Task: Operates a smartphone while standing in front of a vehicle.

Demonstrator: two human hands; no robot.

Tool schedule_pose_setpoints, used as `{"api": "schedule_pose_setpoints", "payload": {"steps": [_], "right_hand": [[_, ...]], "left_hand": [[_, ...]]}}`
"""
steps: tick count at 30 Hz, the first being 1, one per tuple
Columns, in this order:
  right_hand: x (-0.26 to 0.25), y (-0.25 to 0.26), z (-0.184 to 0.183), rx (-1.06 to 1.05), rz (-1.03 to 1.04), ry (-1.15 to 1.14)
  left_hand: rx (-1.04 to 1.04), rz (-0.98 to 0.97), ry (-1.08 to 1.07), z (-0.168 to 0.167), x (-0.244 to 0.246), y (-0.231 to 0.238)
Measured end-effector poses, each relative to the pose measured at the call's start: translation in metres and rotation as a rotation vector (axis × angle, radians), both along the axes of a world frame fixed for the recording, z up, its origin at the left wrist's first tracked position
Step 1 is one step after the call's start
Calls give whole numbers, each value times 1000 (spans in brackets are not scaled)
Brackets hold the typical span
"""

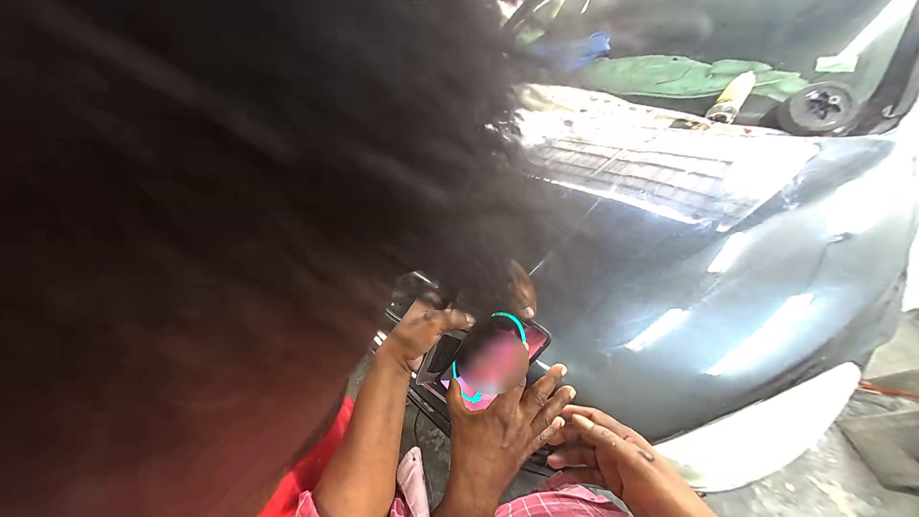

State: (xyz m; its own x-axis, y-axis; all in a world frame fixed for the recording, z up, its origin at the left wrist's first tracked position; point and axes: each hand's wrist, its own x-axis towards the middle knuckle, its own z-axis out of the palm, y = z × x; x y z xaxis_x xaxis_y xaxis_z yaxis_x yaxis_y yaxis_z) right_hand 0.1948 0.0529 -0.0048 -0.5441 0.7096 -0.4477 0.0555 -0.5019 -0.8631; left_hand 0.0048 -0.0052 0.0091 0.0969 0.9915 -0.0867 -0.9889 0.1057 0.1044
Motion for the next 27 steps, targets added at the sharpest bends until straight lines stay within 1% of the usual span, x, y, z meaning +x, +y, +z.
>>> {"api": "schedule_pose_setpoints", "payload": {"steps": [2, 4, 6, 8, 10, 11, 12, 13, 14, 15, 17, 19, 20, 21, 22, 23, 26, 27], "right_hand": [[-3, 3, 1, 18, 96, 3], [-8, 4, 1, 34, 172, -5], [-14, 7, 2, 35, 215, 12], [-20, 9, 0, -29, 205, 71], [-24, 12, -4, -119, 169, 134], [-26, 14, -7, -158, 157, 173], [-27, 15, -12, -185, 153, 211], [-27, 16, -20, -200, 153, 249], [-27, 18, -32, -210, 155, 296], [-27, 20, -41, -216, 156, 342], [-26, 20, -46, -220, 149, 407], [-24, 18, -46, -233, 147, 458], [-23, 18, -47, -244, 149, 485], [-22, 18, -49, -258, 148, 513], [-20, 18, -49, -272, 140, 536], [-19, 18, -49, -285, 125, 558], [-12, 13, -45, -310, 87, 598], [-10, 13, -45, -320, 79, 624]], "left_hand": [[-38, 51, 21, 10, 3, 1], [-78, 73, 95, 14, 2, 3], [-119, 66, 79, 21, 6, 2], [-140, 54, 44, 25, 9, 1], [-101, 53, 49, 22, 9, 1], [-173, 84, 40, 28, 12, 3], [-203, 99, 28, 31, 14, 3], [-161, 93, 29, 27, 14, 2], [-51, 63, 31, 16, 11, 1], [15, 45, 24, 9, 11, 1], [45, 32, 24, 4, 13, 0], [27, 59, 29, 11, 13, -1], [-8, 115, 116, 24, 10, 3], [-69, 222, 298, 44, 6, 10], [-93, 287, 422, 58, 3, 16], [-104, 318, 523, 68, 3, 19], [-59, 313, 756, 72, 11, 16], [-51, 314, 799, 72, 13, 15]]}}
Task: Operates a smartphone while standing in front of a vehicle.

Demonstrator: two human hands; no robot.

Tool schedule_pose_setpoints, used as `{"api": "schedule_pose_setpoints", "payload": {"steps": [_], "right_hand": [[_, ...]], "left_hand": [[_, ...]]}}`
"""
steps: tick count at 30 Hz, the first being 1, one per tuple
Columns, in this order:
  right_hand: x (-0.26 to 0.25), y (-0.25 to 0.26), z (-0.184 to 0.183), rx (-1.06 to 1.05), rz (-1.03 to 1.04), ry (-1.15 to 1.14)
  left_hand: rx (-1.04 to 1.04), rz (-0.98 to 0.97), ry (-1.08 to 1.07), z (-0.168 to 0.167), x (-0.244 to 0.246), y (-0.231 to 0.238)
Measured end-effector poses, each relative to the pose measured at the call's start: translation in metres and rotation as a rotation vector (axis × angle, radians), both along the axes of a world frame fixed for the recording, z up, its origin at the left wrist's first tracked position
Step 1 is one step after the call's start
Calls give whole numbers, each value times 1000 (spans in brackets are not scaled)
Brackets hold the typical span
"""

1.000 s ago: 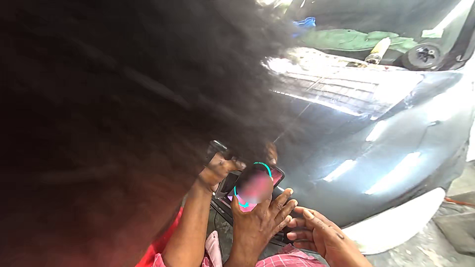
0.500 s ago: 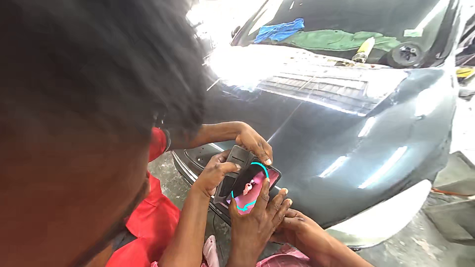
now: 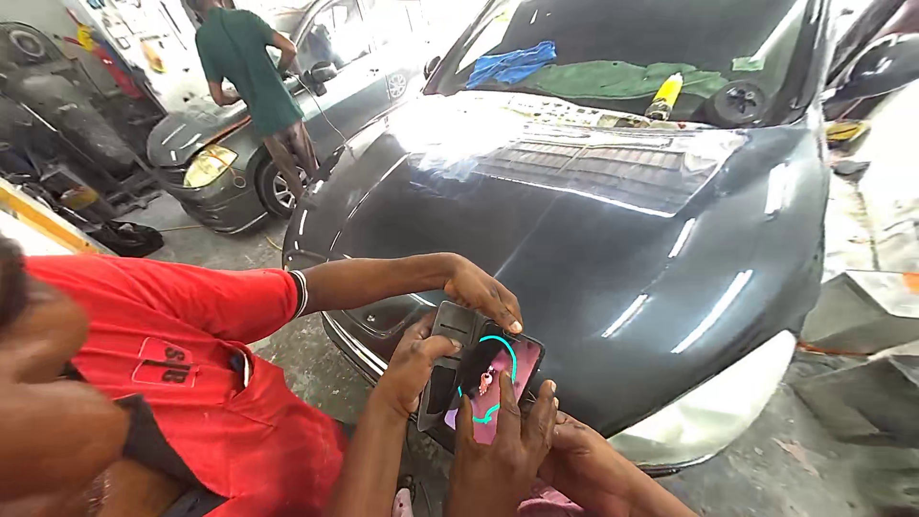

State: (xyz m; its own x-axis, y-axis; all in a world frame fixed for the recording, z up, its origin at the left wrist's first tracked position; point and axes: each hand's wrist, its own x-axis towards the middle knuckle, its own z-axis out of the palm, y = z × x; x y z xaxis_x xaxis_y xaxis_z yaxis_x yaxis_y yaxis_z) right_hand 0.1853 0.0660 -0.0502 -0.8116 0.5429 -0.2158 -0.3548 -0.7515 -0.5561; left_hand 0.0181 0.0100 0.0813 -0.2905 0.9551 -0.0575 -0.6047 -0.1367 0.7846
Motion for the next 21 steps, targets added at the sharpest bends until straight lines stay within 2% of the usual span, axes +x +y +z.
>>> {"api": "schedule_pose_setpoints", "payload": {"steps": [3, 5, 6, 8, 10, 15, 19, 21], "right_hand": [[9, 0, -2, -62, -21, 81], [18, -3, 16, -76, -4, 123], [22, -4, 25, -82, 1, 146], [28, -6, 35, -77, -2, 155], [35, -10, 41, -5, -29, 106], [47, -19, 49, 384, -134, -95], [46, -21, 53, 426, -209, -230], [46, -24, 55, 395, -255, -296]], "left_hand": [[0, 32, 5, 9, 6, -4], [-4, 8, 59, 18, 8, -5], [-33, -51, 151, 23, 5, -2], [-216, -165, 411, 60, 1, 17], [-289, -246, 543, 75, 7, 22], [-239, -444, 645, 59, 13, 20], [-169, -543, 736, 30, -2, 28], [-177, -606, 832, 30, -8, 41]]}}
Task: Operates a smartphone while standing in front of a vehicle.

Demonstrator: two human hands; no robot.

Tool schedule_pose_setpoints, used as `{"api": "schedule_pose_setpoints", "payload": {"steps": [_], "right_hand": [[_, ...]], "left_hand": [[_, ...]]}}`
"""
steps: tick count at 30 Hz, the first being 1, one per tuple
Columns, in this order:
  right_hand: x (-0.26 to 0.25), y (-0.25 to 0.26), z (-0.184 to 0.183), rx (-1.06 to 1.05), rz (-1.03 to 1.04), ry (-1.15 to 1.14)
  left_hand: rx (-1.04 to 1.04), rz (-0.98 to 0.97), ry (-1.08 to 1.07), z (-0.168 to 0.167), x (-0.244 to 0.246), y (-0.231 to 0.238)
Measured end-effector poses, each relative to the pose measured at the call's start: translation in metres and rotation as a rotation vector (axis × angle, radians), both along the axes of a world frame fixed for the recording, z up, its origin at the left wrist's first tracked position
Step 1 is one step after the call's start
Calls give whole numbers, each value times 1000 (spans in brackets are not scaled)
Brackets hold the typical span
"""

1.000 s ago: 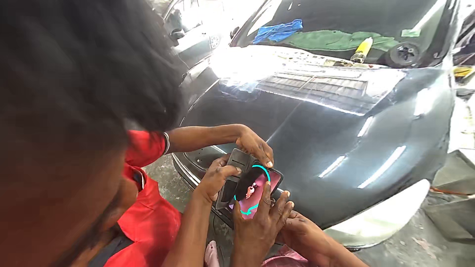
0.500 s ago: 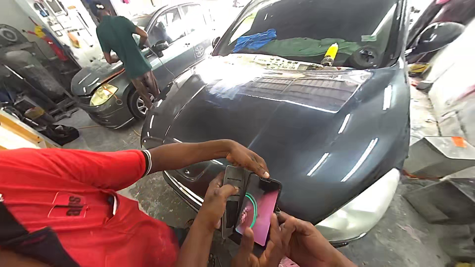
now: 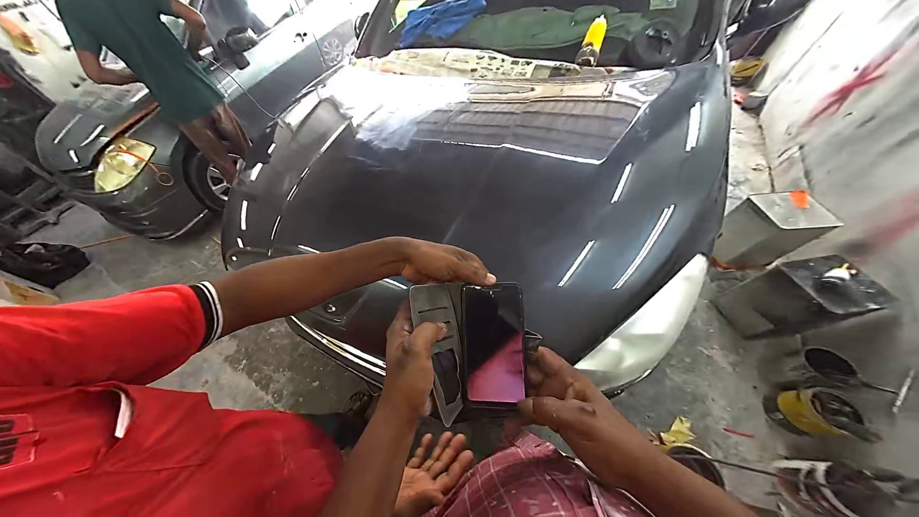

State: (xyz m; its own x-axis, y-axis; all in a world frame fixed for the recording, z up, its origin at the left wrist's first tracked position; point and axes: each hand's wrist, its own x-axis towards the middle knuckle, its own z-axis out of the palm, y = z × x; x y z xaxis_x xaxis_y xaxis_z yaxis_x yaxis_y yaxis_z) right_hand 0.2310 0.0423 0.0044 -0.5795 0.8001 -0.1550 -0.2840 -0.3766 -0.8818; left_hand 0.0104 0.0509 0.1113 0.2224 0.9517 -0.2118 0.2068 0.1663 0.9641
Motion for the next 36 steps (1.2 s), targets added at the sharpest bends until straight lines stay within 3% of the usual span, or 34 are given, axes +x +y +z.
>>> {"api": "schedule_pose_setpoints", "payload": {"steps": [7, 13, 17, 18, 20, 22, 36], "right_hand": [[-13, 2, 2, -94, -233, -197], [-12, 6, -1, -137, -172, -156], [-19, 14, 4, -97, -81, -115], [-22, 16, 5, -83, -56, -107], [-28, 21, 7, -58, -12, -101], [-33, 24, 9, -32, 10, -118], [-85, 30, 13, -19, -16, -124]], "left_hand": [[-71, 151, -108, -15, 4, -2], [-34, 92, -132, -14, -5, -3], [75, 202, 144, 59, 0, -4], [124, 287, 105, 52, -5, -8], [319, 496, -200, -31, -24, -10], [195, 626, -408, -66, -35, -11], [169, 623, -436, -65, -86, 0]]}}
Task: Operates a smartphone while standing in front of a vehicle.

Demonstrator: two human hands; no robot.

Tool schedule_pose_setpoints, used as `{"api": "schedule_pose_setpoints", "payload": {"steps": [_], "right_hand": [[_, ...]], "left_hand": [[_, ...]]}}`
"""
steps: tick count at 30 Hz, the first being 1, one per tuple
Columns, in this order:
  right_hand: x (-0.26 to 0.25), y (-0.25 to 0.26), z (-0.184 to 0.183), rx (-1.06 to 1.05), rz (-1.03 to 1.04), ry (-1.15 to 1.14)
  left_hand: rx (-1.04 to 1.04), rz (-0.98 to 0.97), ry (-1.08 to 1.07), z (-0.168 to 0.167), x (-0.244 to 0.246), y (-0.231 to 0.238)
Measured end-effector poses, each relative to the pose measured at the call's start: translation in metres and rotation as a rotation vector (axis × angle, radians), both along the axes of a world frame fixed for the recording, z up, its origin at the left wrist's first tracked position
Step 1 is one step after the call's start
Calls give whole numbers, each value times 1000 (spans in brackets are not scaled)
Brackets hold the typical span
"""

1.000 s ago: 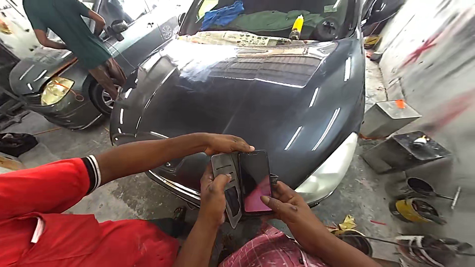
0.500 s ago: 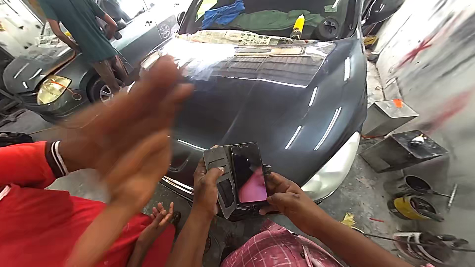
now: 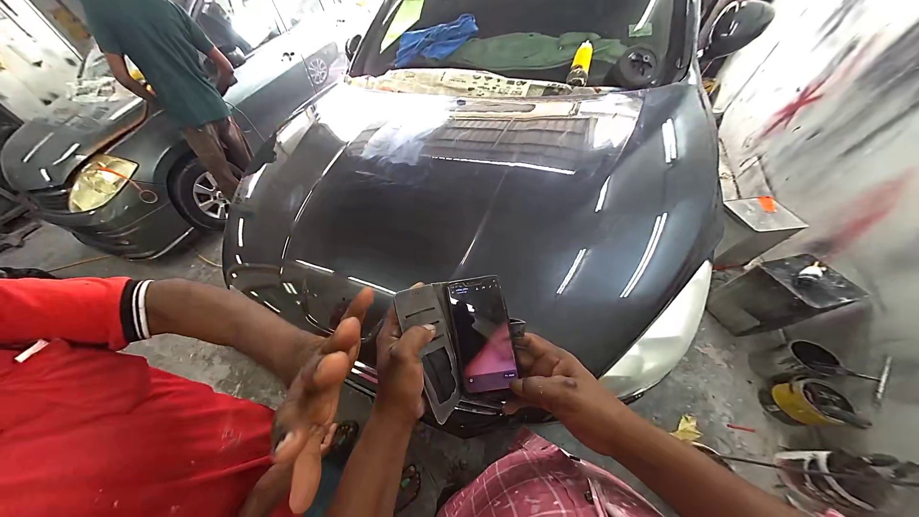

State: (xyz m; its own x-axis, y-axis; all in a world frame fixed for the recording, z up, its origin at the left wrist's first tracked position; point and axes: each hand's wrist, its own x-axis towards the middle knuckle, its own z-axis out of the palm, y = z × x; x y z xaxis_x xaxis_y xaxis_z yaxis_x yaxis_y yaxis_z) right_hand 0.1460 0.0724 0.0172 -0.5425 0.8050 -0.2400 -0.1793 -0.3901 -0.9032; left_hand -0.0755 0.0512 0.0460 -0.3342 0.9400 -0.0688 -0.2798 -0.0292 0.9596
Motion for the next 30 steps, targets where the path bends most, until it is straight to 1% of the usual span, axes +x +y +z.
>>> {"api": "schedule_pose_setpoints", "payload": {"steps": [4, 6, 11, 13, 17, 20, 22, 27, 29, 30], "right_hand": [[-13, -5, -5, -1, -47, -16], [-18, -5, -7, 16, -50, 0], [-22, 1, 1, 16, -96, -16], [-23, 5, 2, 50, -98, -27], [-26, 12, 5, 183, -123, -24], [-28, 16, 6, 217, -153, -47], [-31, 19, 7, 208, -178, -79], [-47, 32, 1, 155, -352, -289], [-50, 34, -3, 145, -382, -311], [-51, 35, -3, 138, -379, -302]], "left_hand": [[-10, -32, -10, -1, -10, -1], [-23, -34, -49, -3, -14, 2], [-34, -35, -100, -5, -19, 9], [-27, -30, -116, -5, -21, 10], [2, -41, -126, -6, -23, 13], [6, -45, -103, -8, -24, 13], [9, -42, -92, -8, -24, 13], [-3, -41, -44, -16, -26, 17], [-32, -35, -14, -11, -24, 17], [-15, -39, -49, -17, -24, 19]]}}
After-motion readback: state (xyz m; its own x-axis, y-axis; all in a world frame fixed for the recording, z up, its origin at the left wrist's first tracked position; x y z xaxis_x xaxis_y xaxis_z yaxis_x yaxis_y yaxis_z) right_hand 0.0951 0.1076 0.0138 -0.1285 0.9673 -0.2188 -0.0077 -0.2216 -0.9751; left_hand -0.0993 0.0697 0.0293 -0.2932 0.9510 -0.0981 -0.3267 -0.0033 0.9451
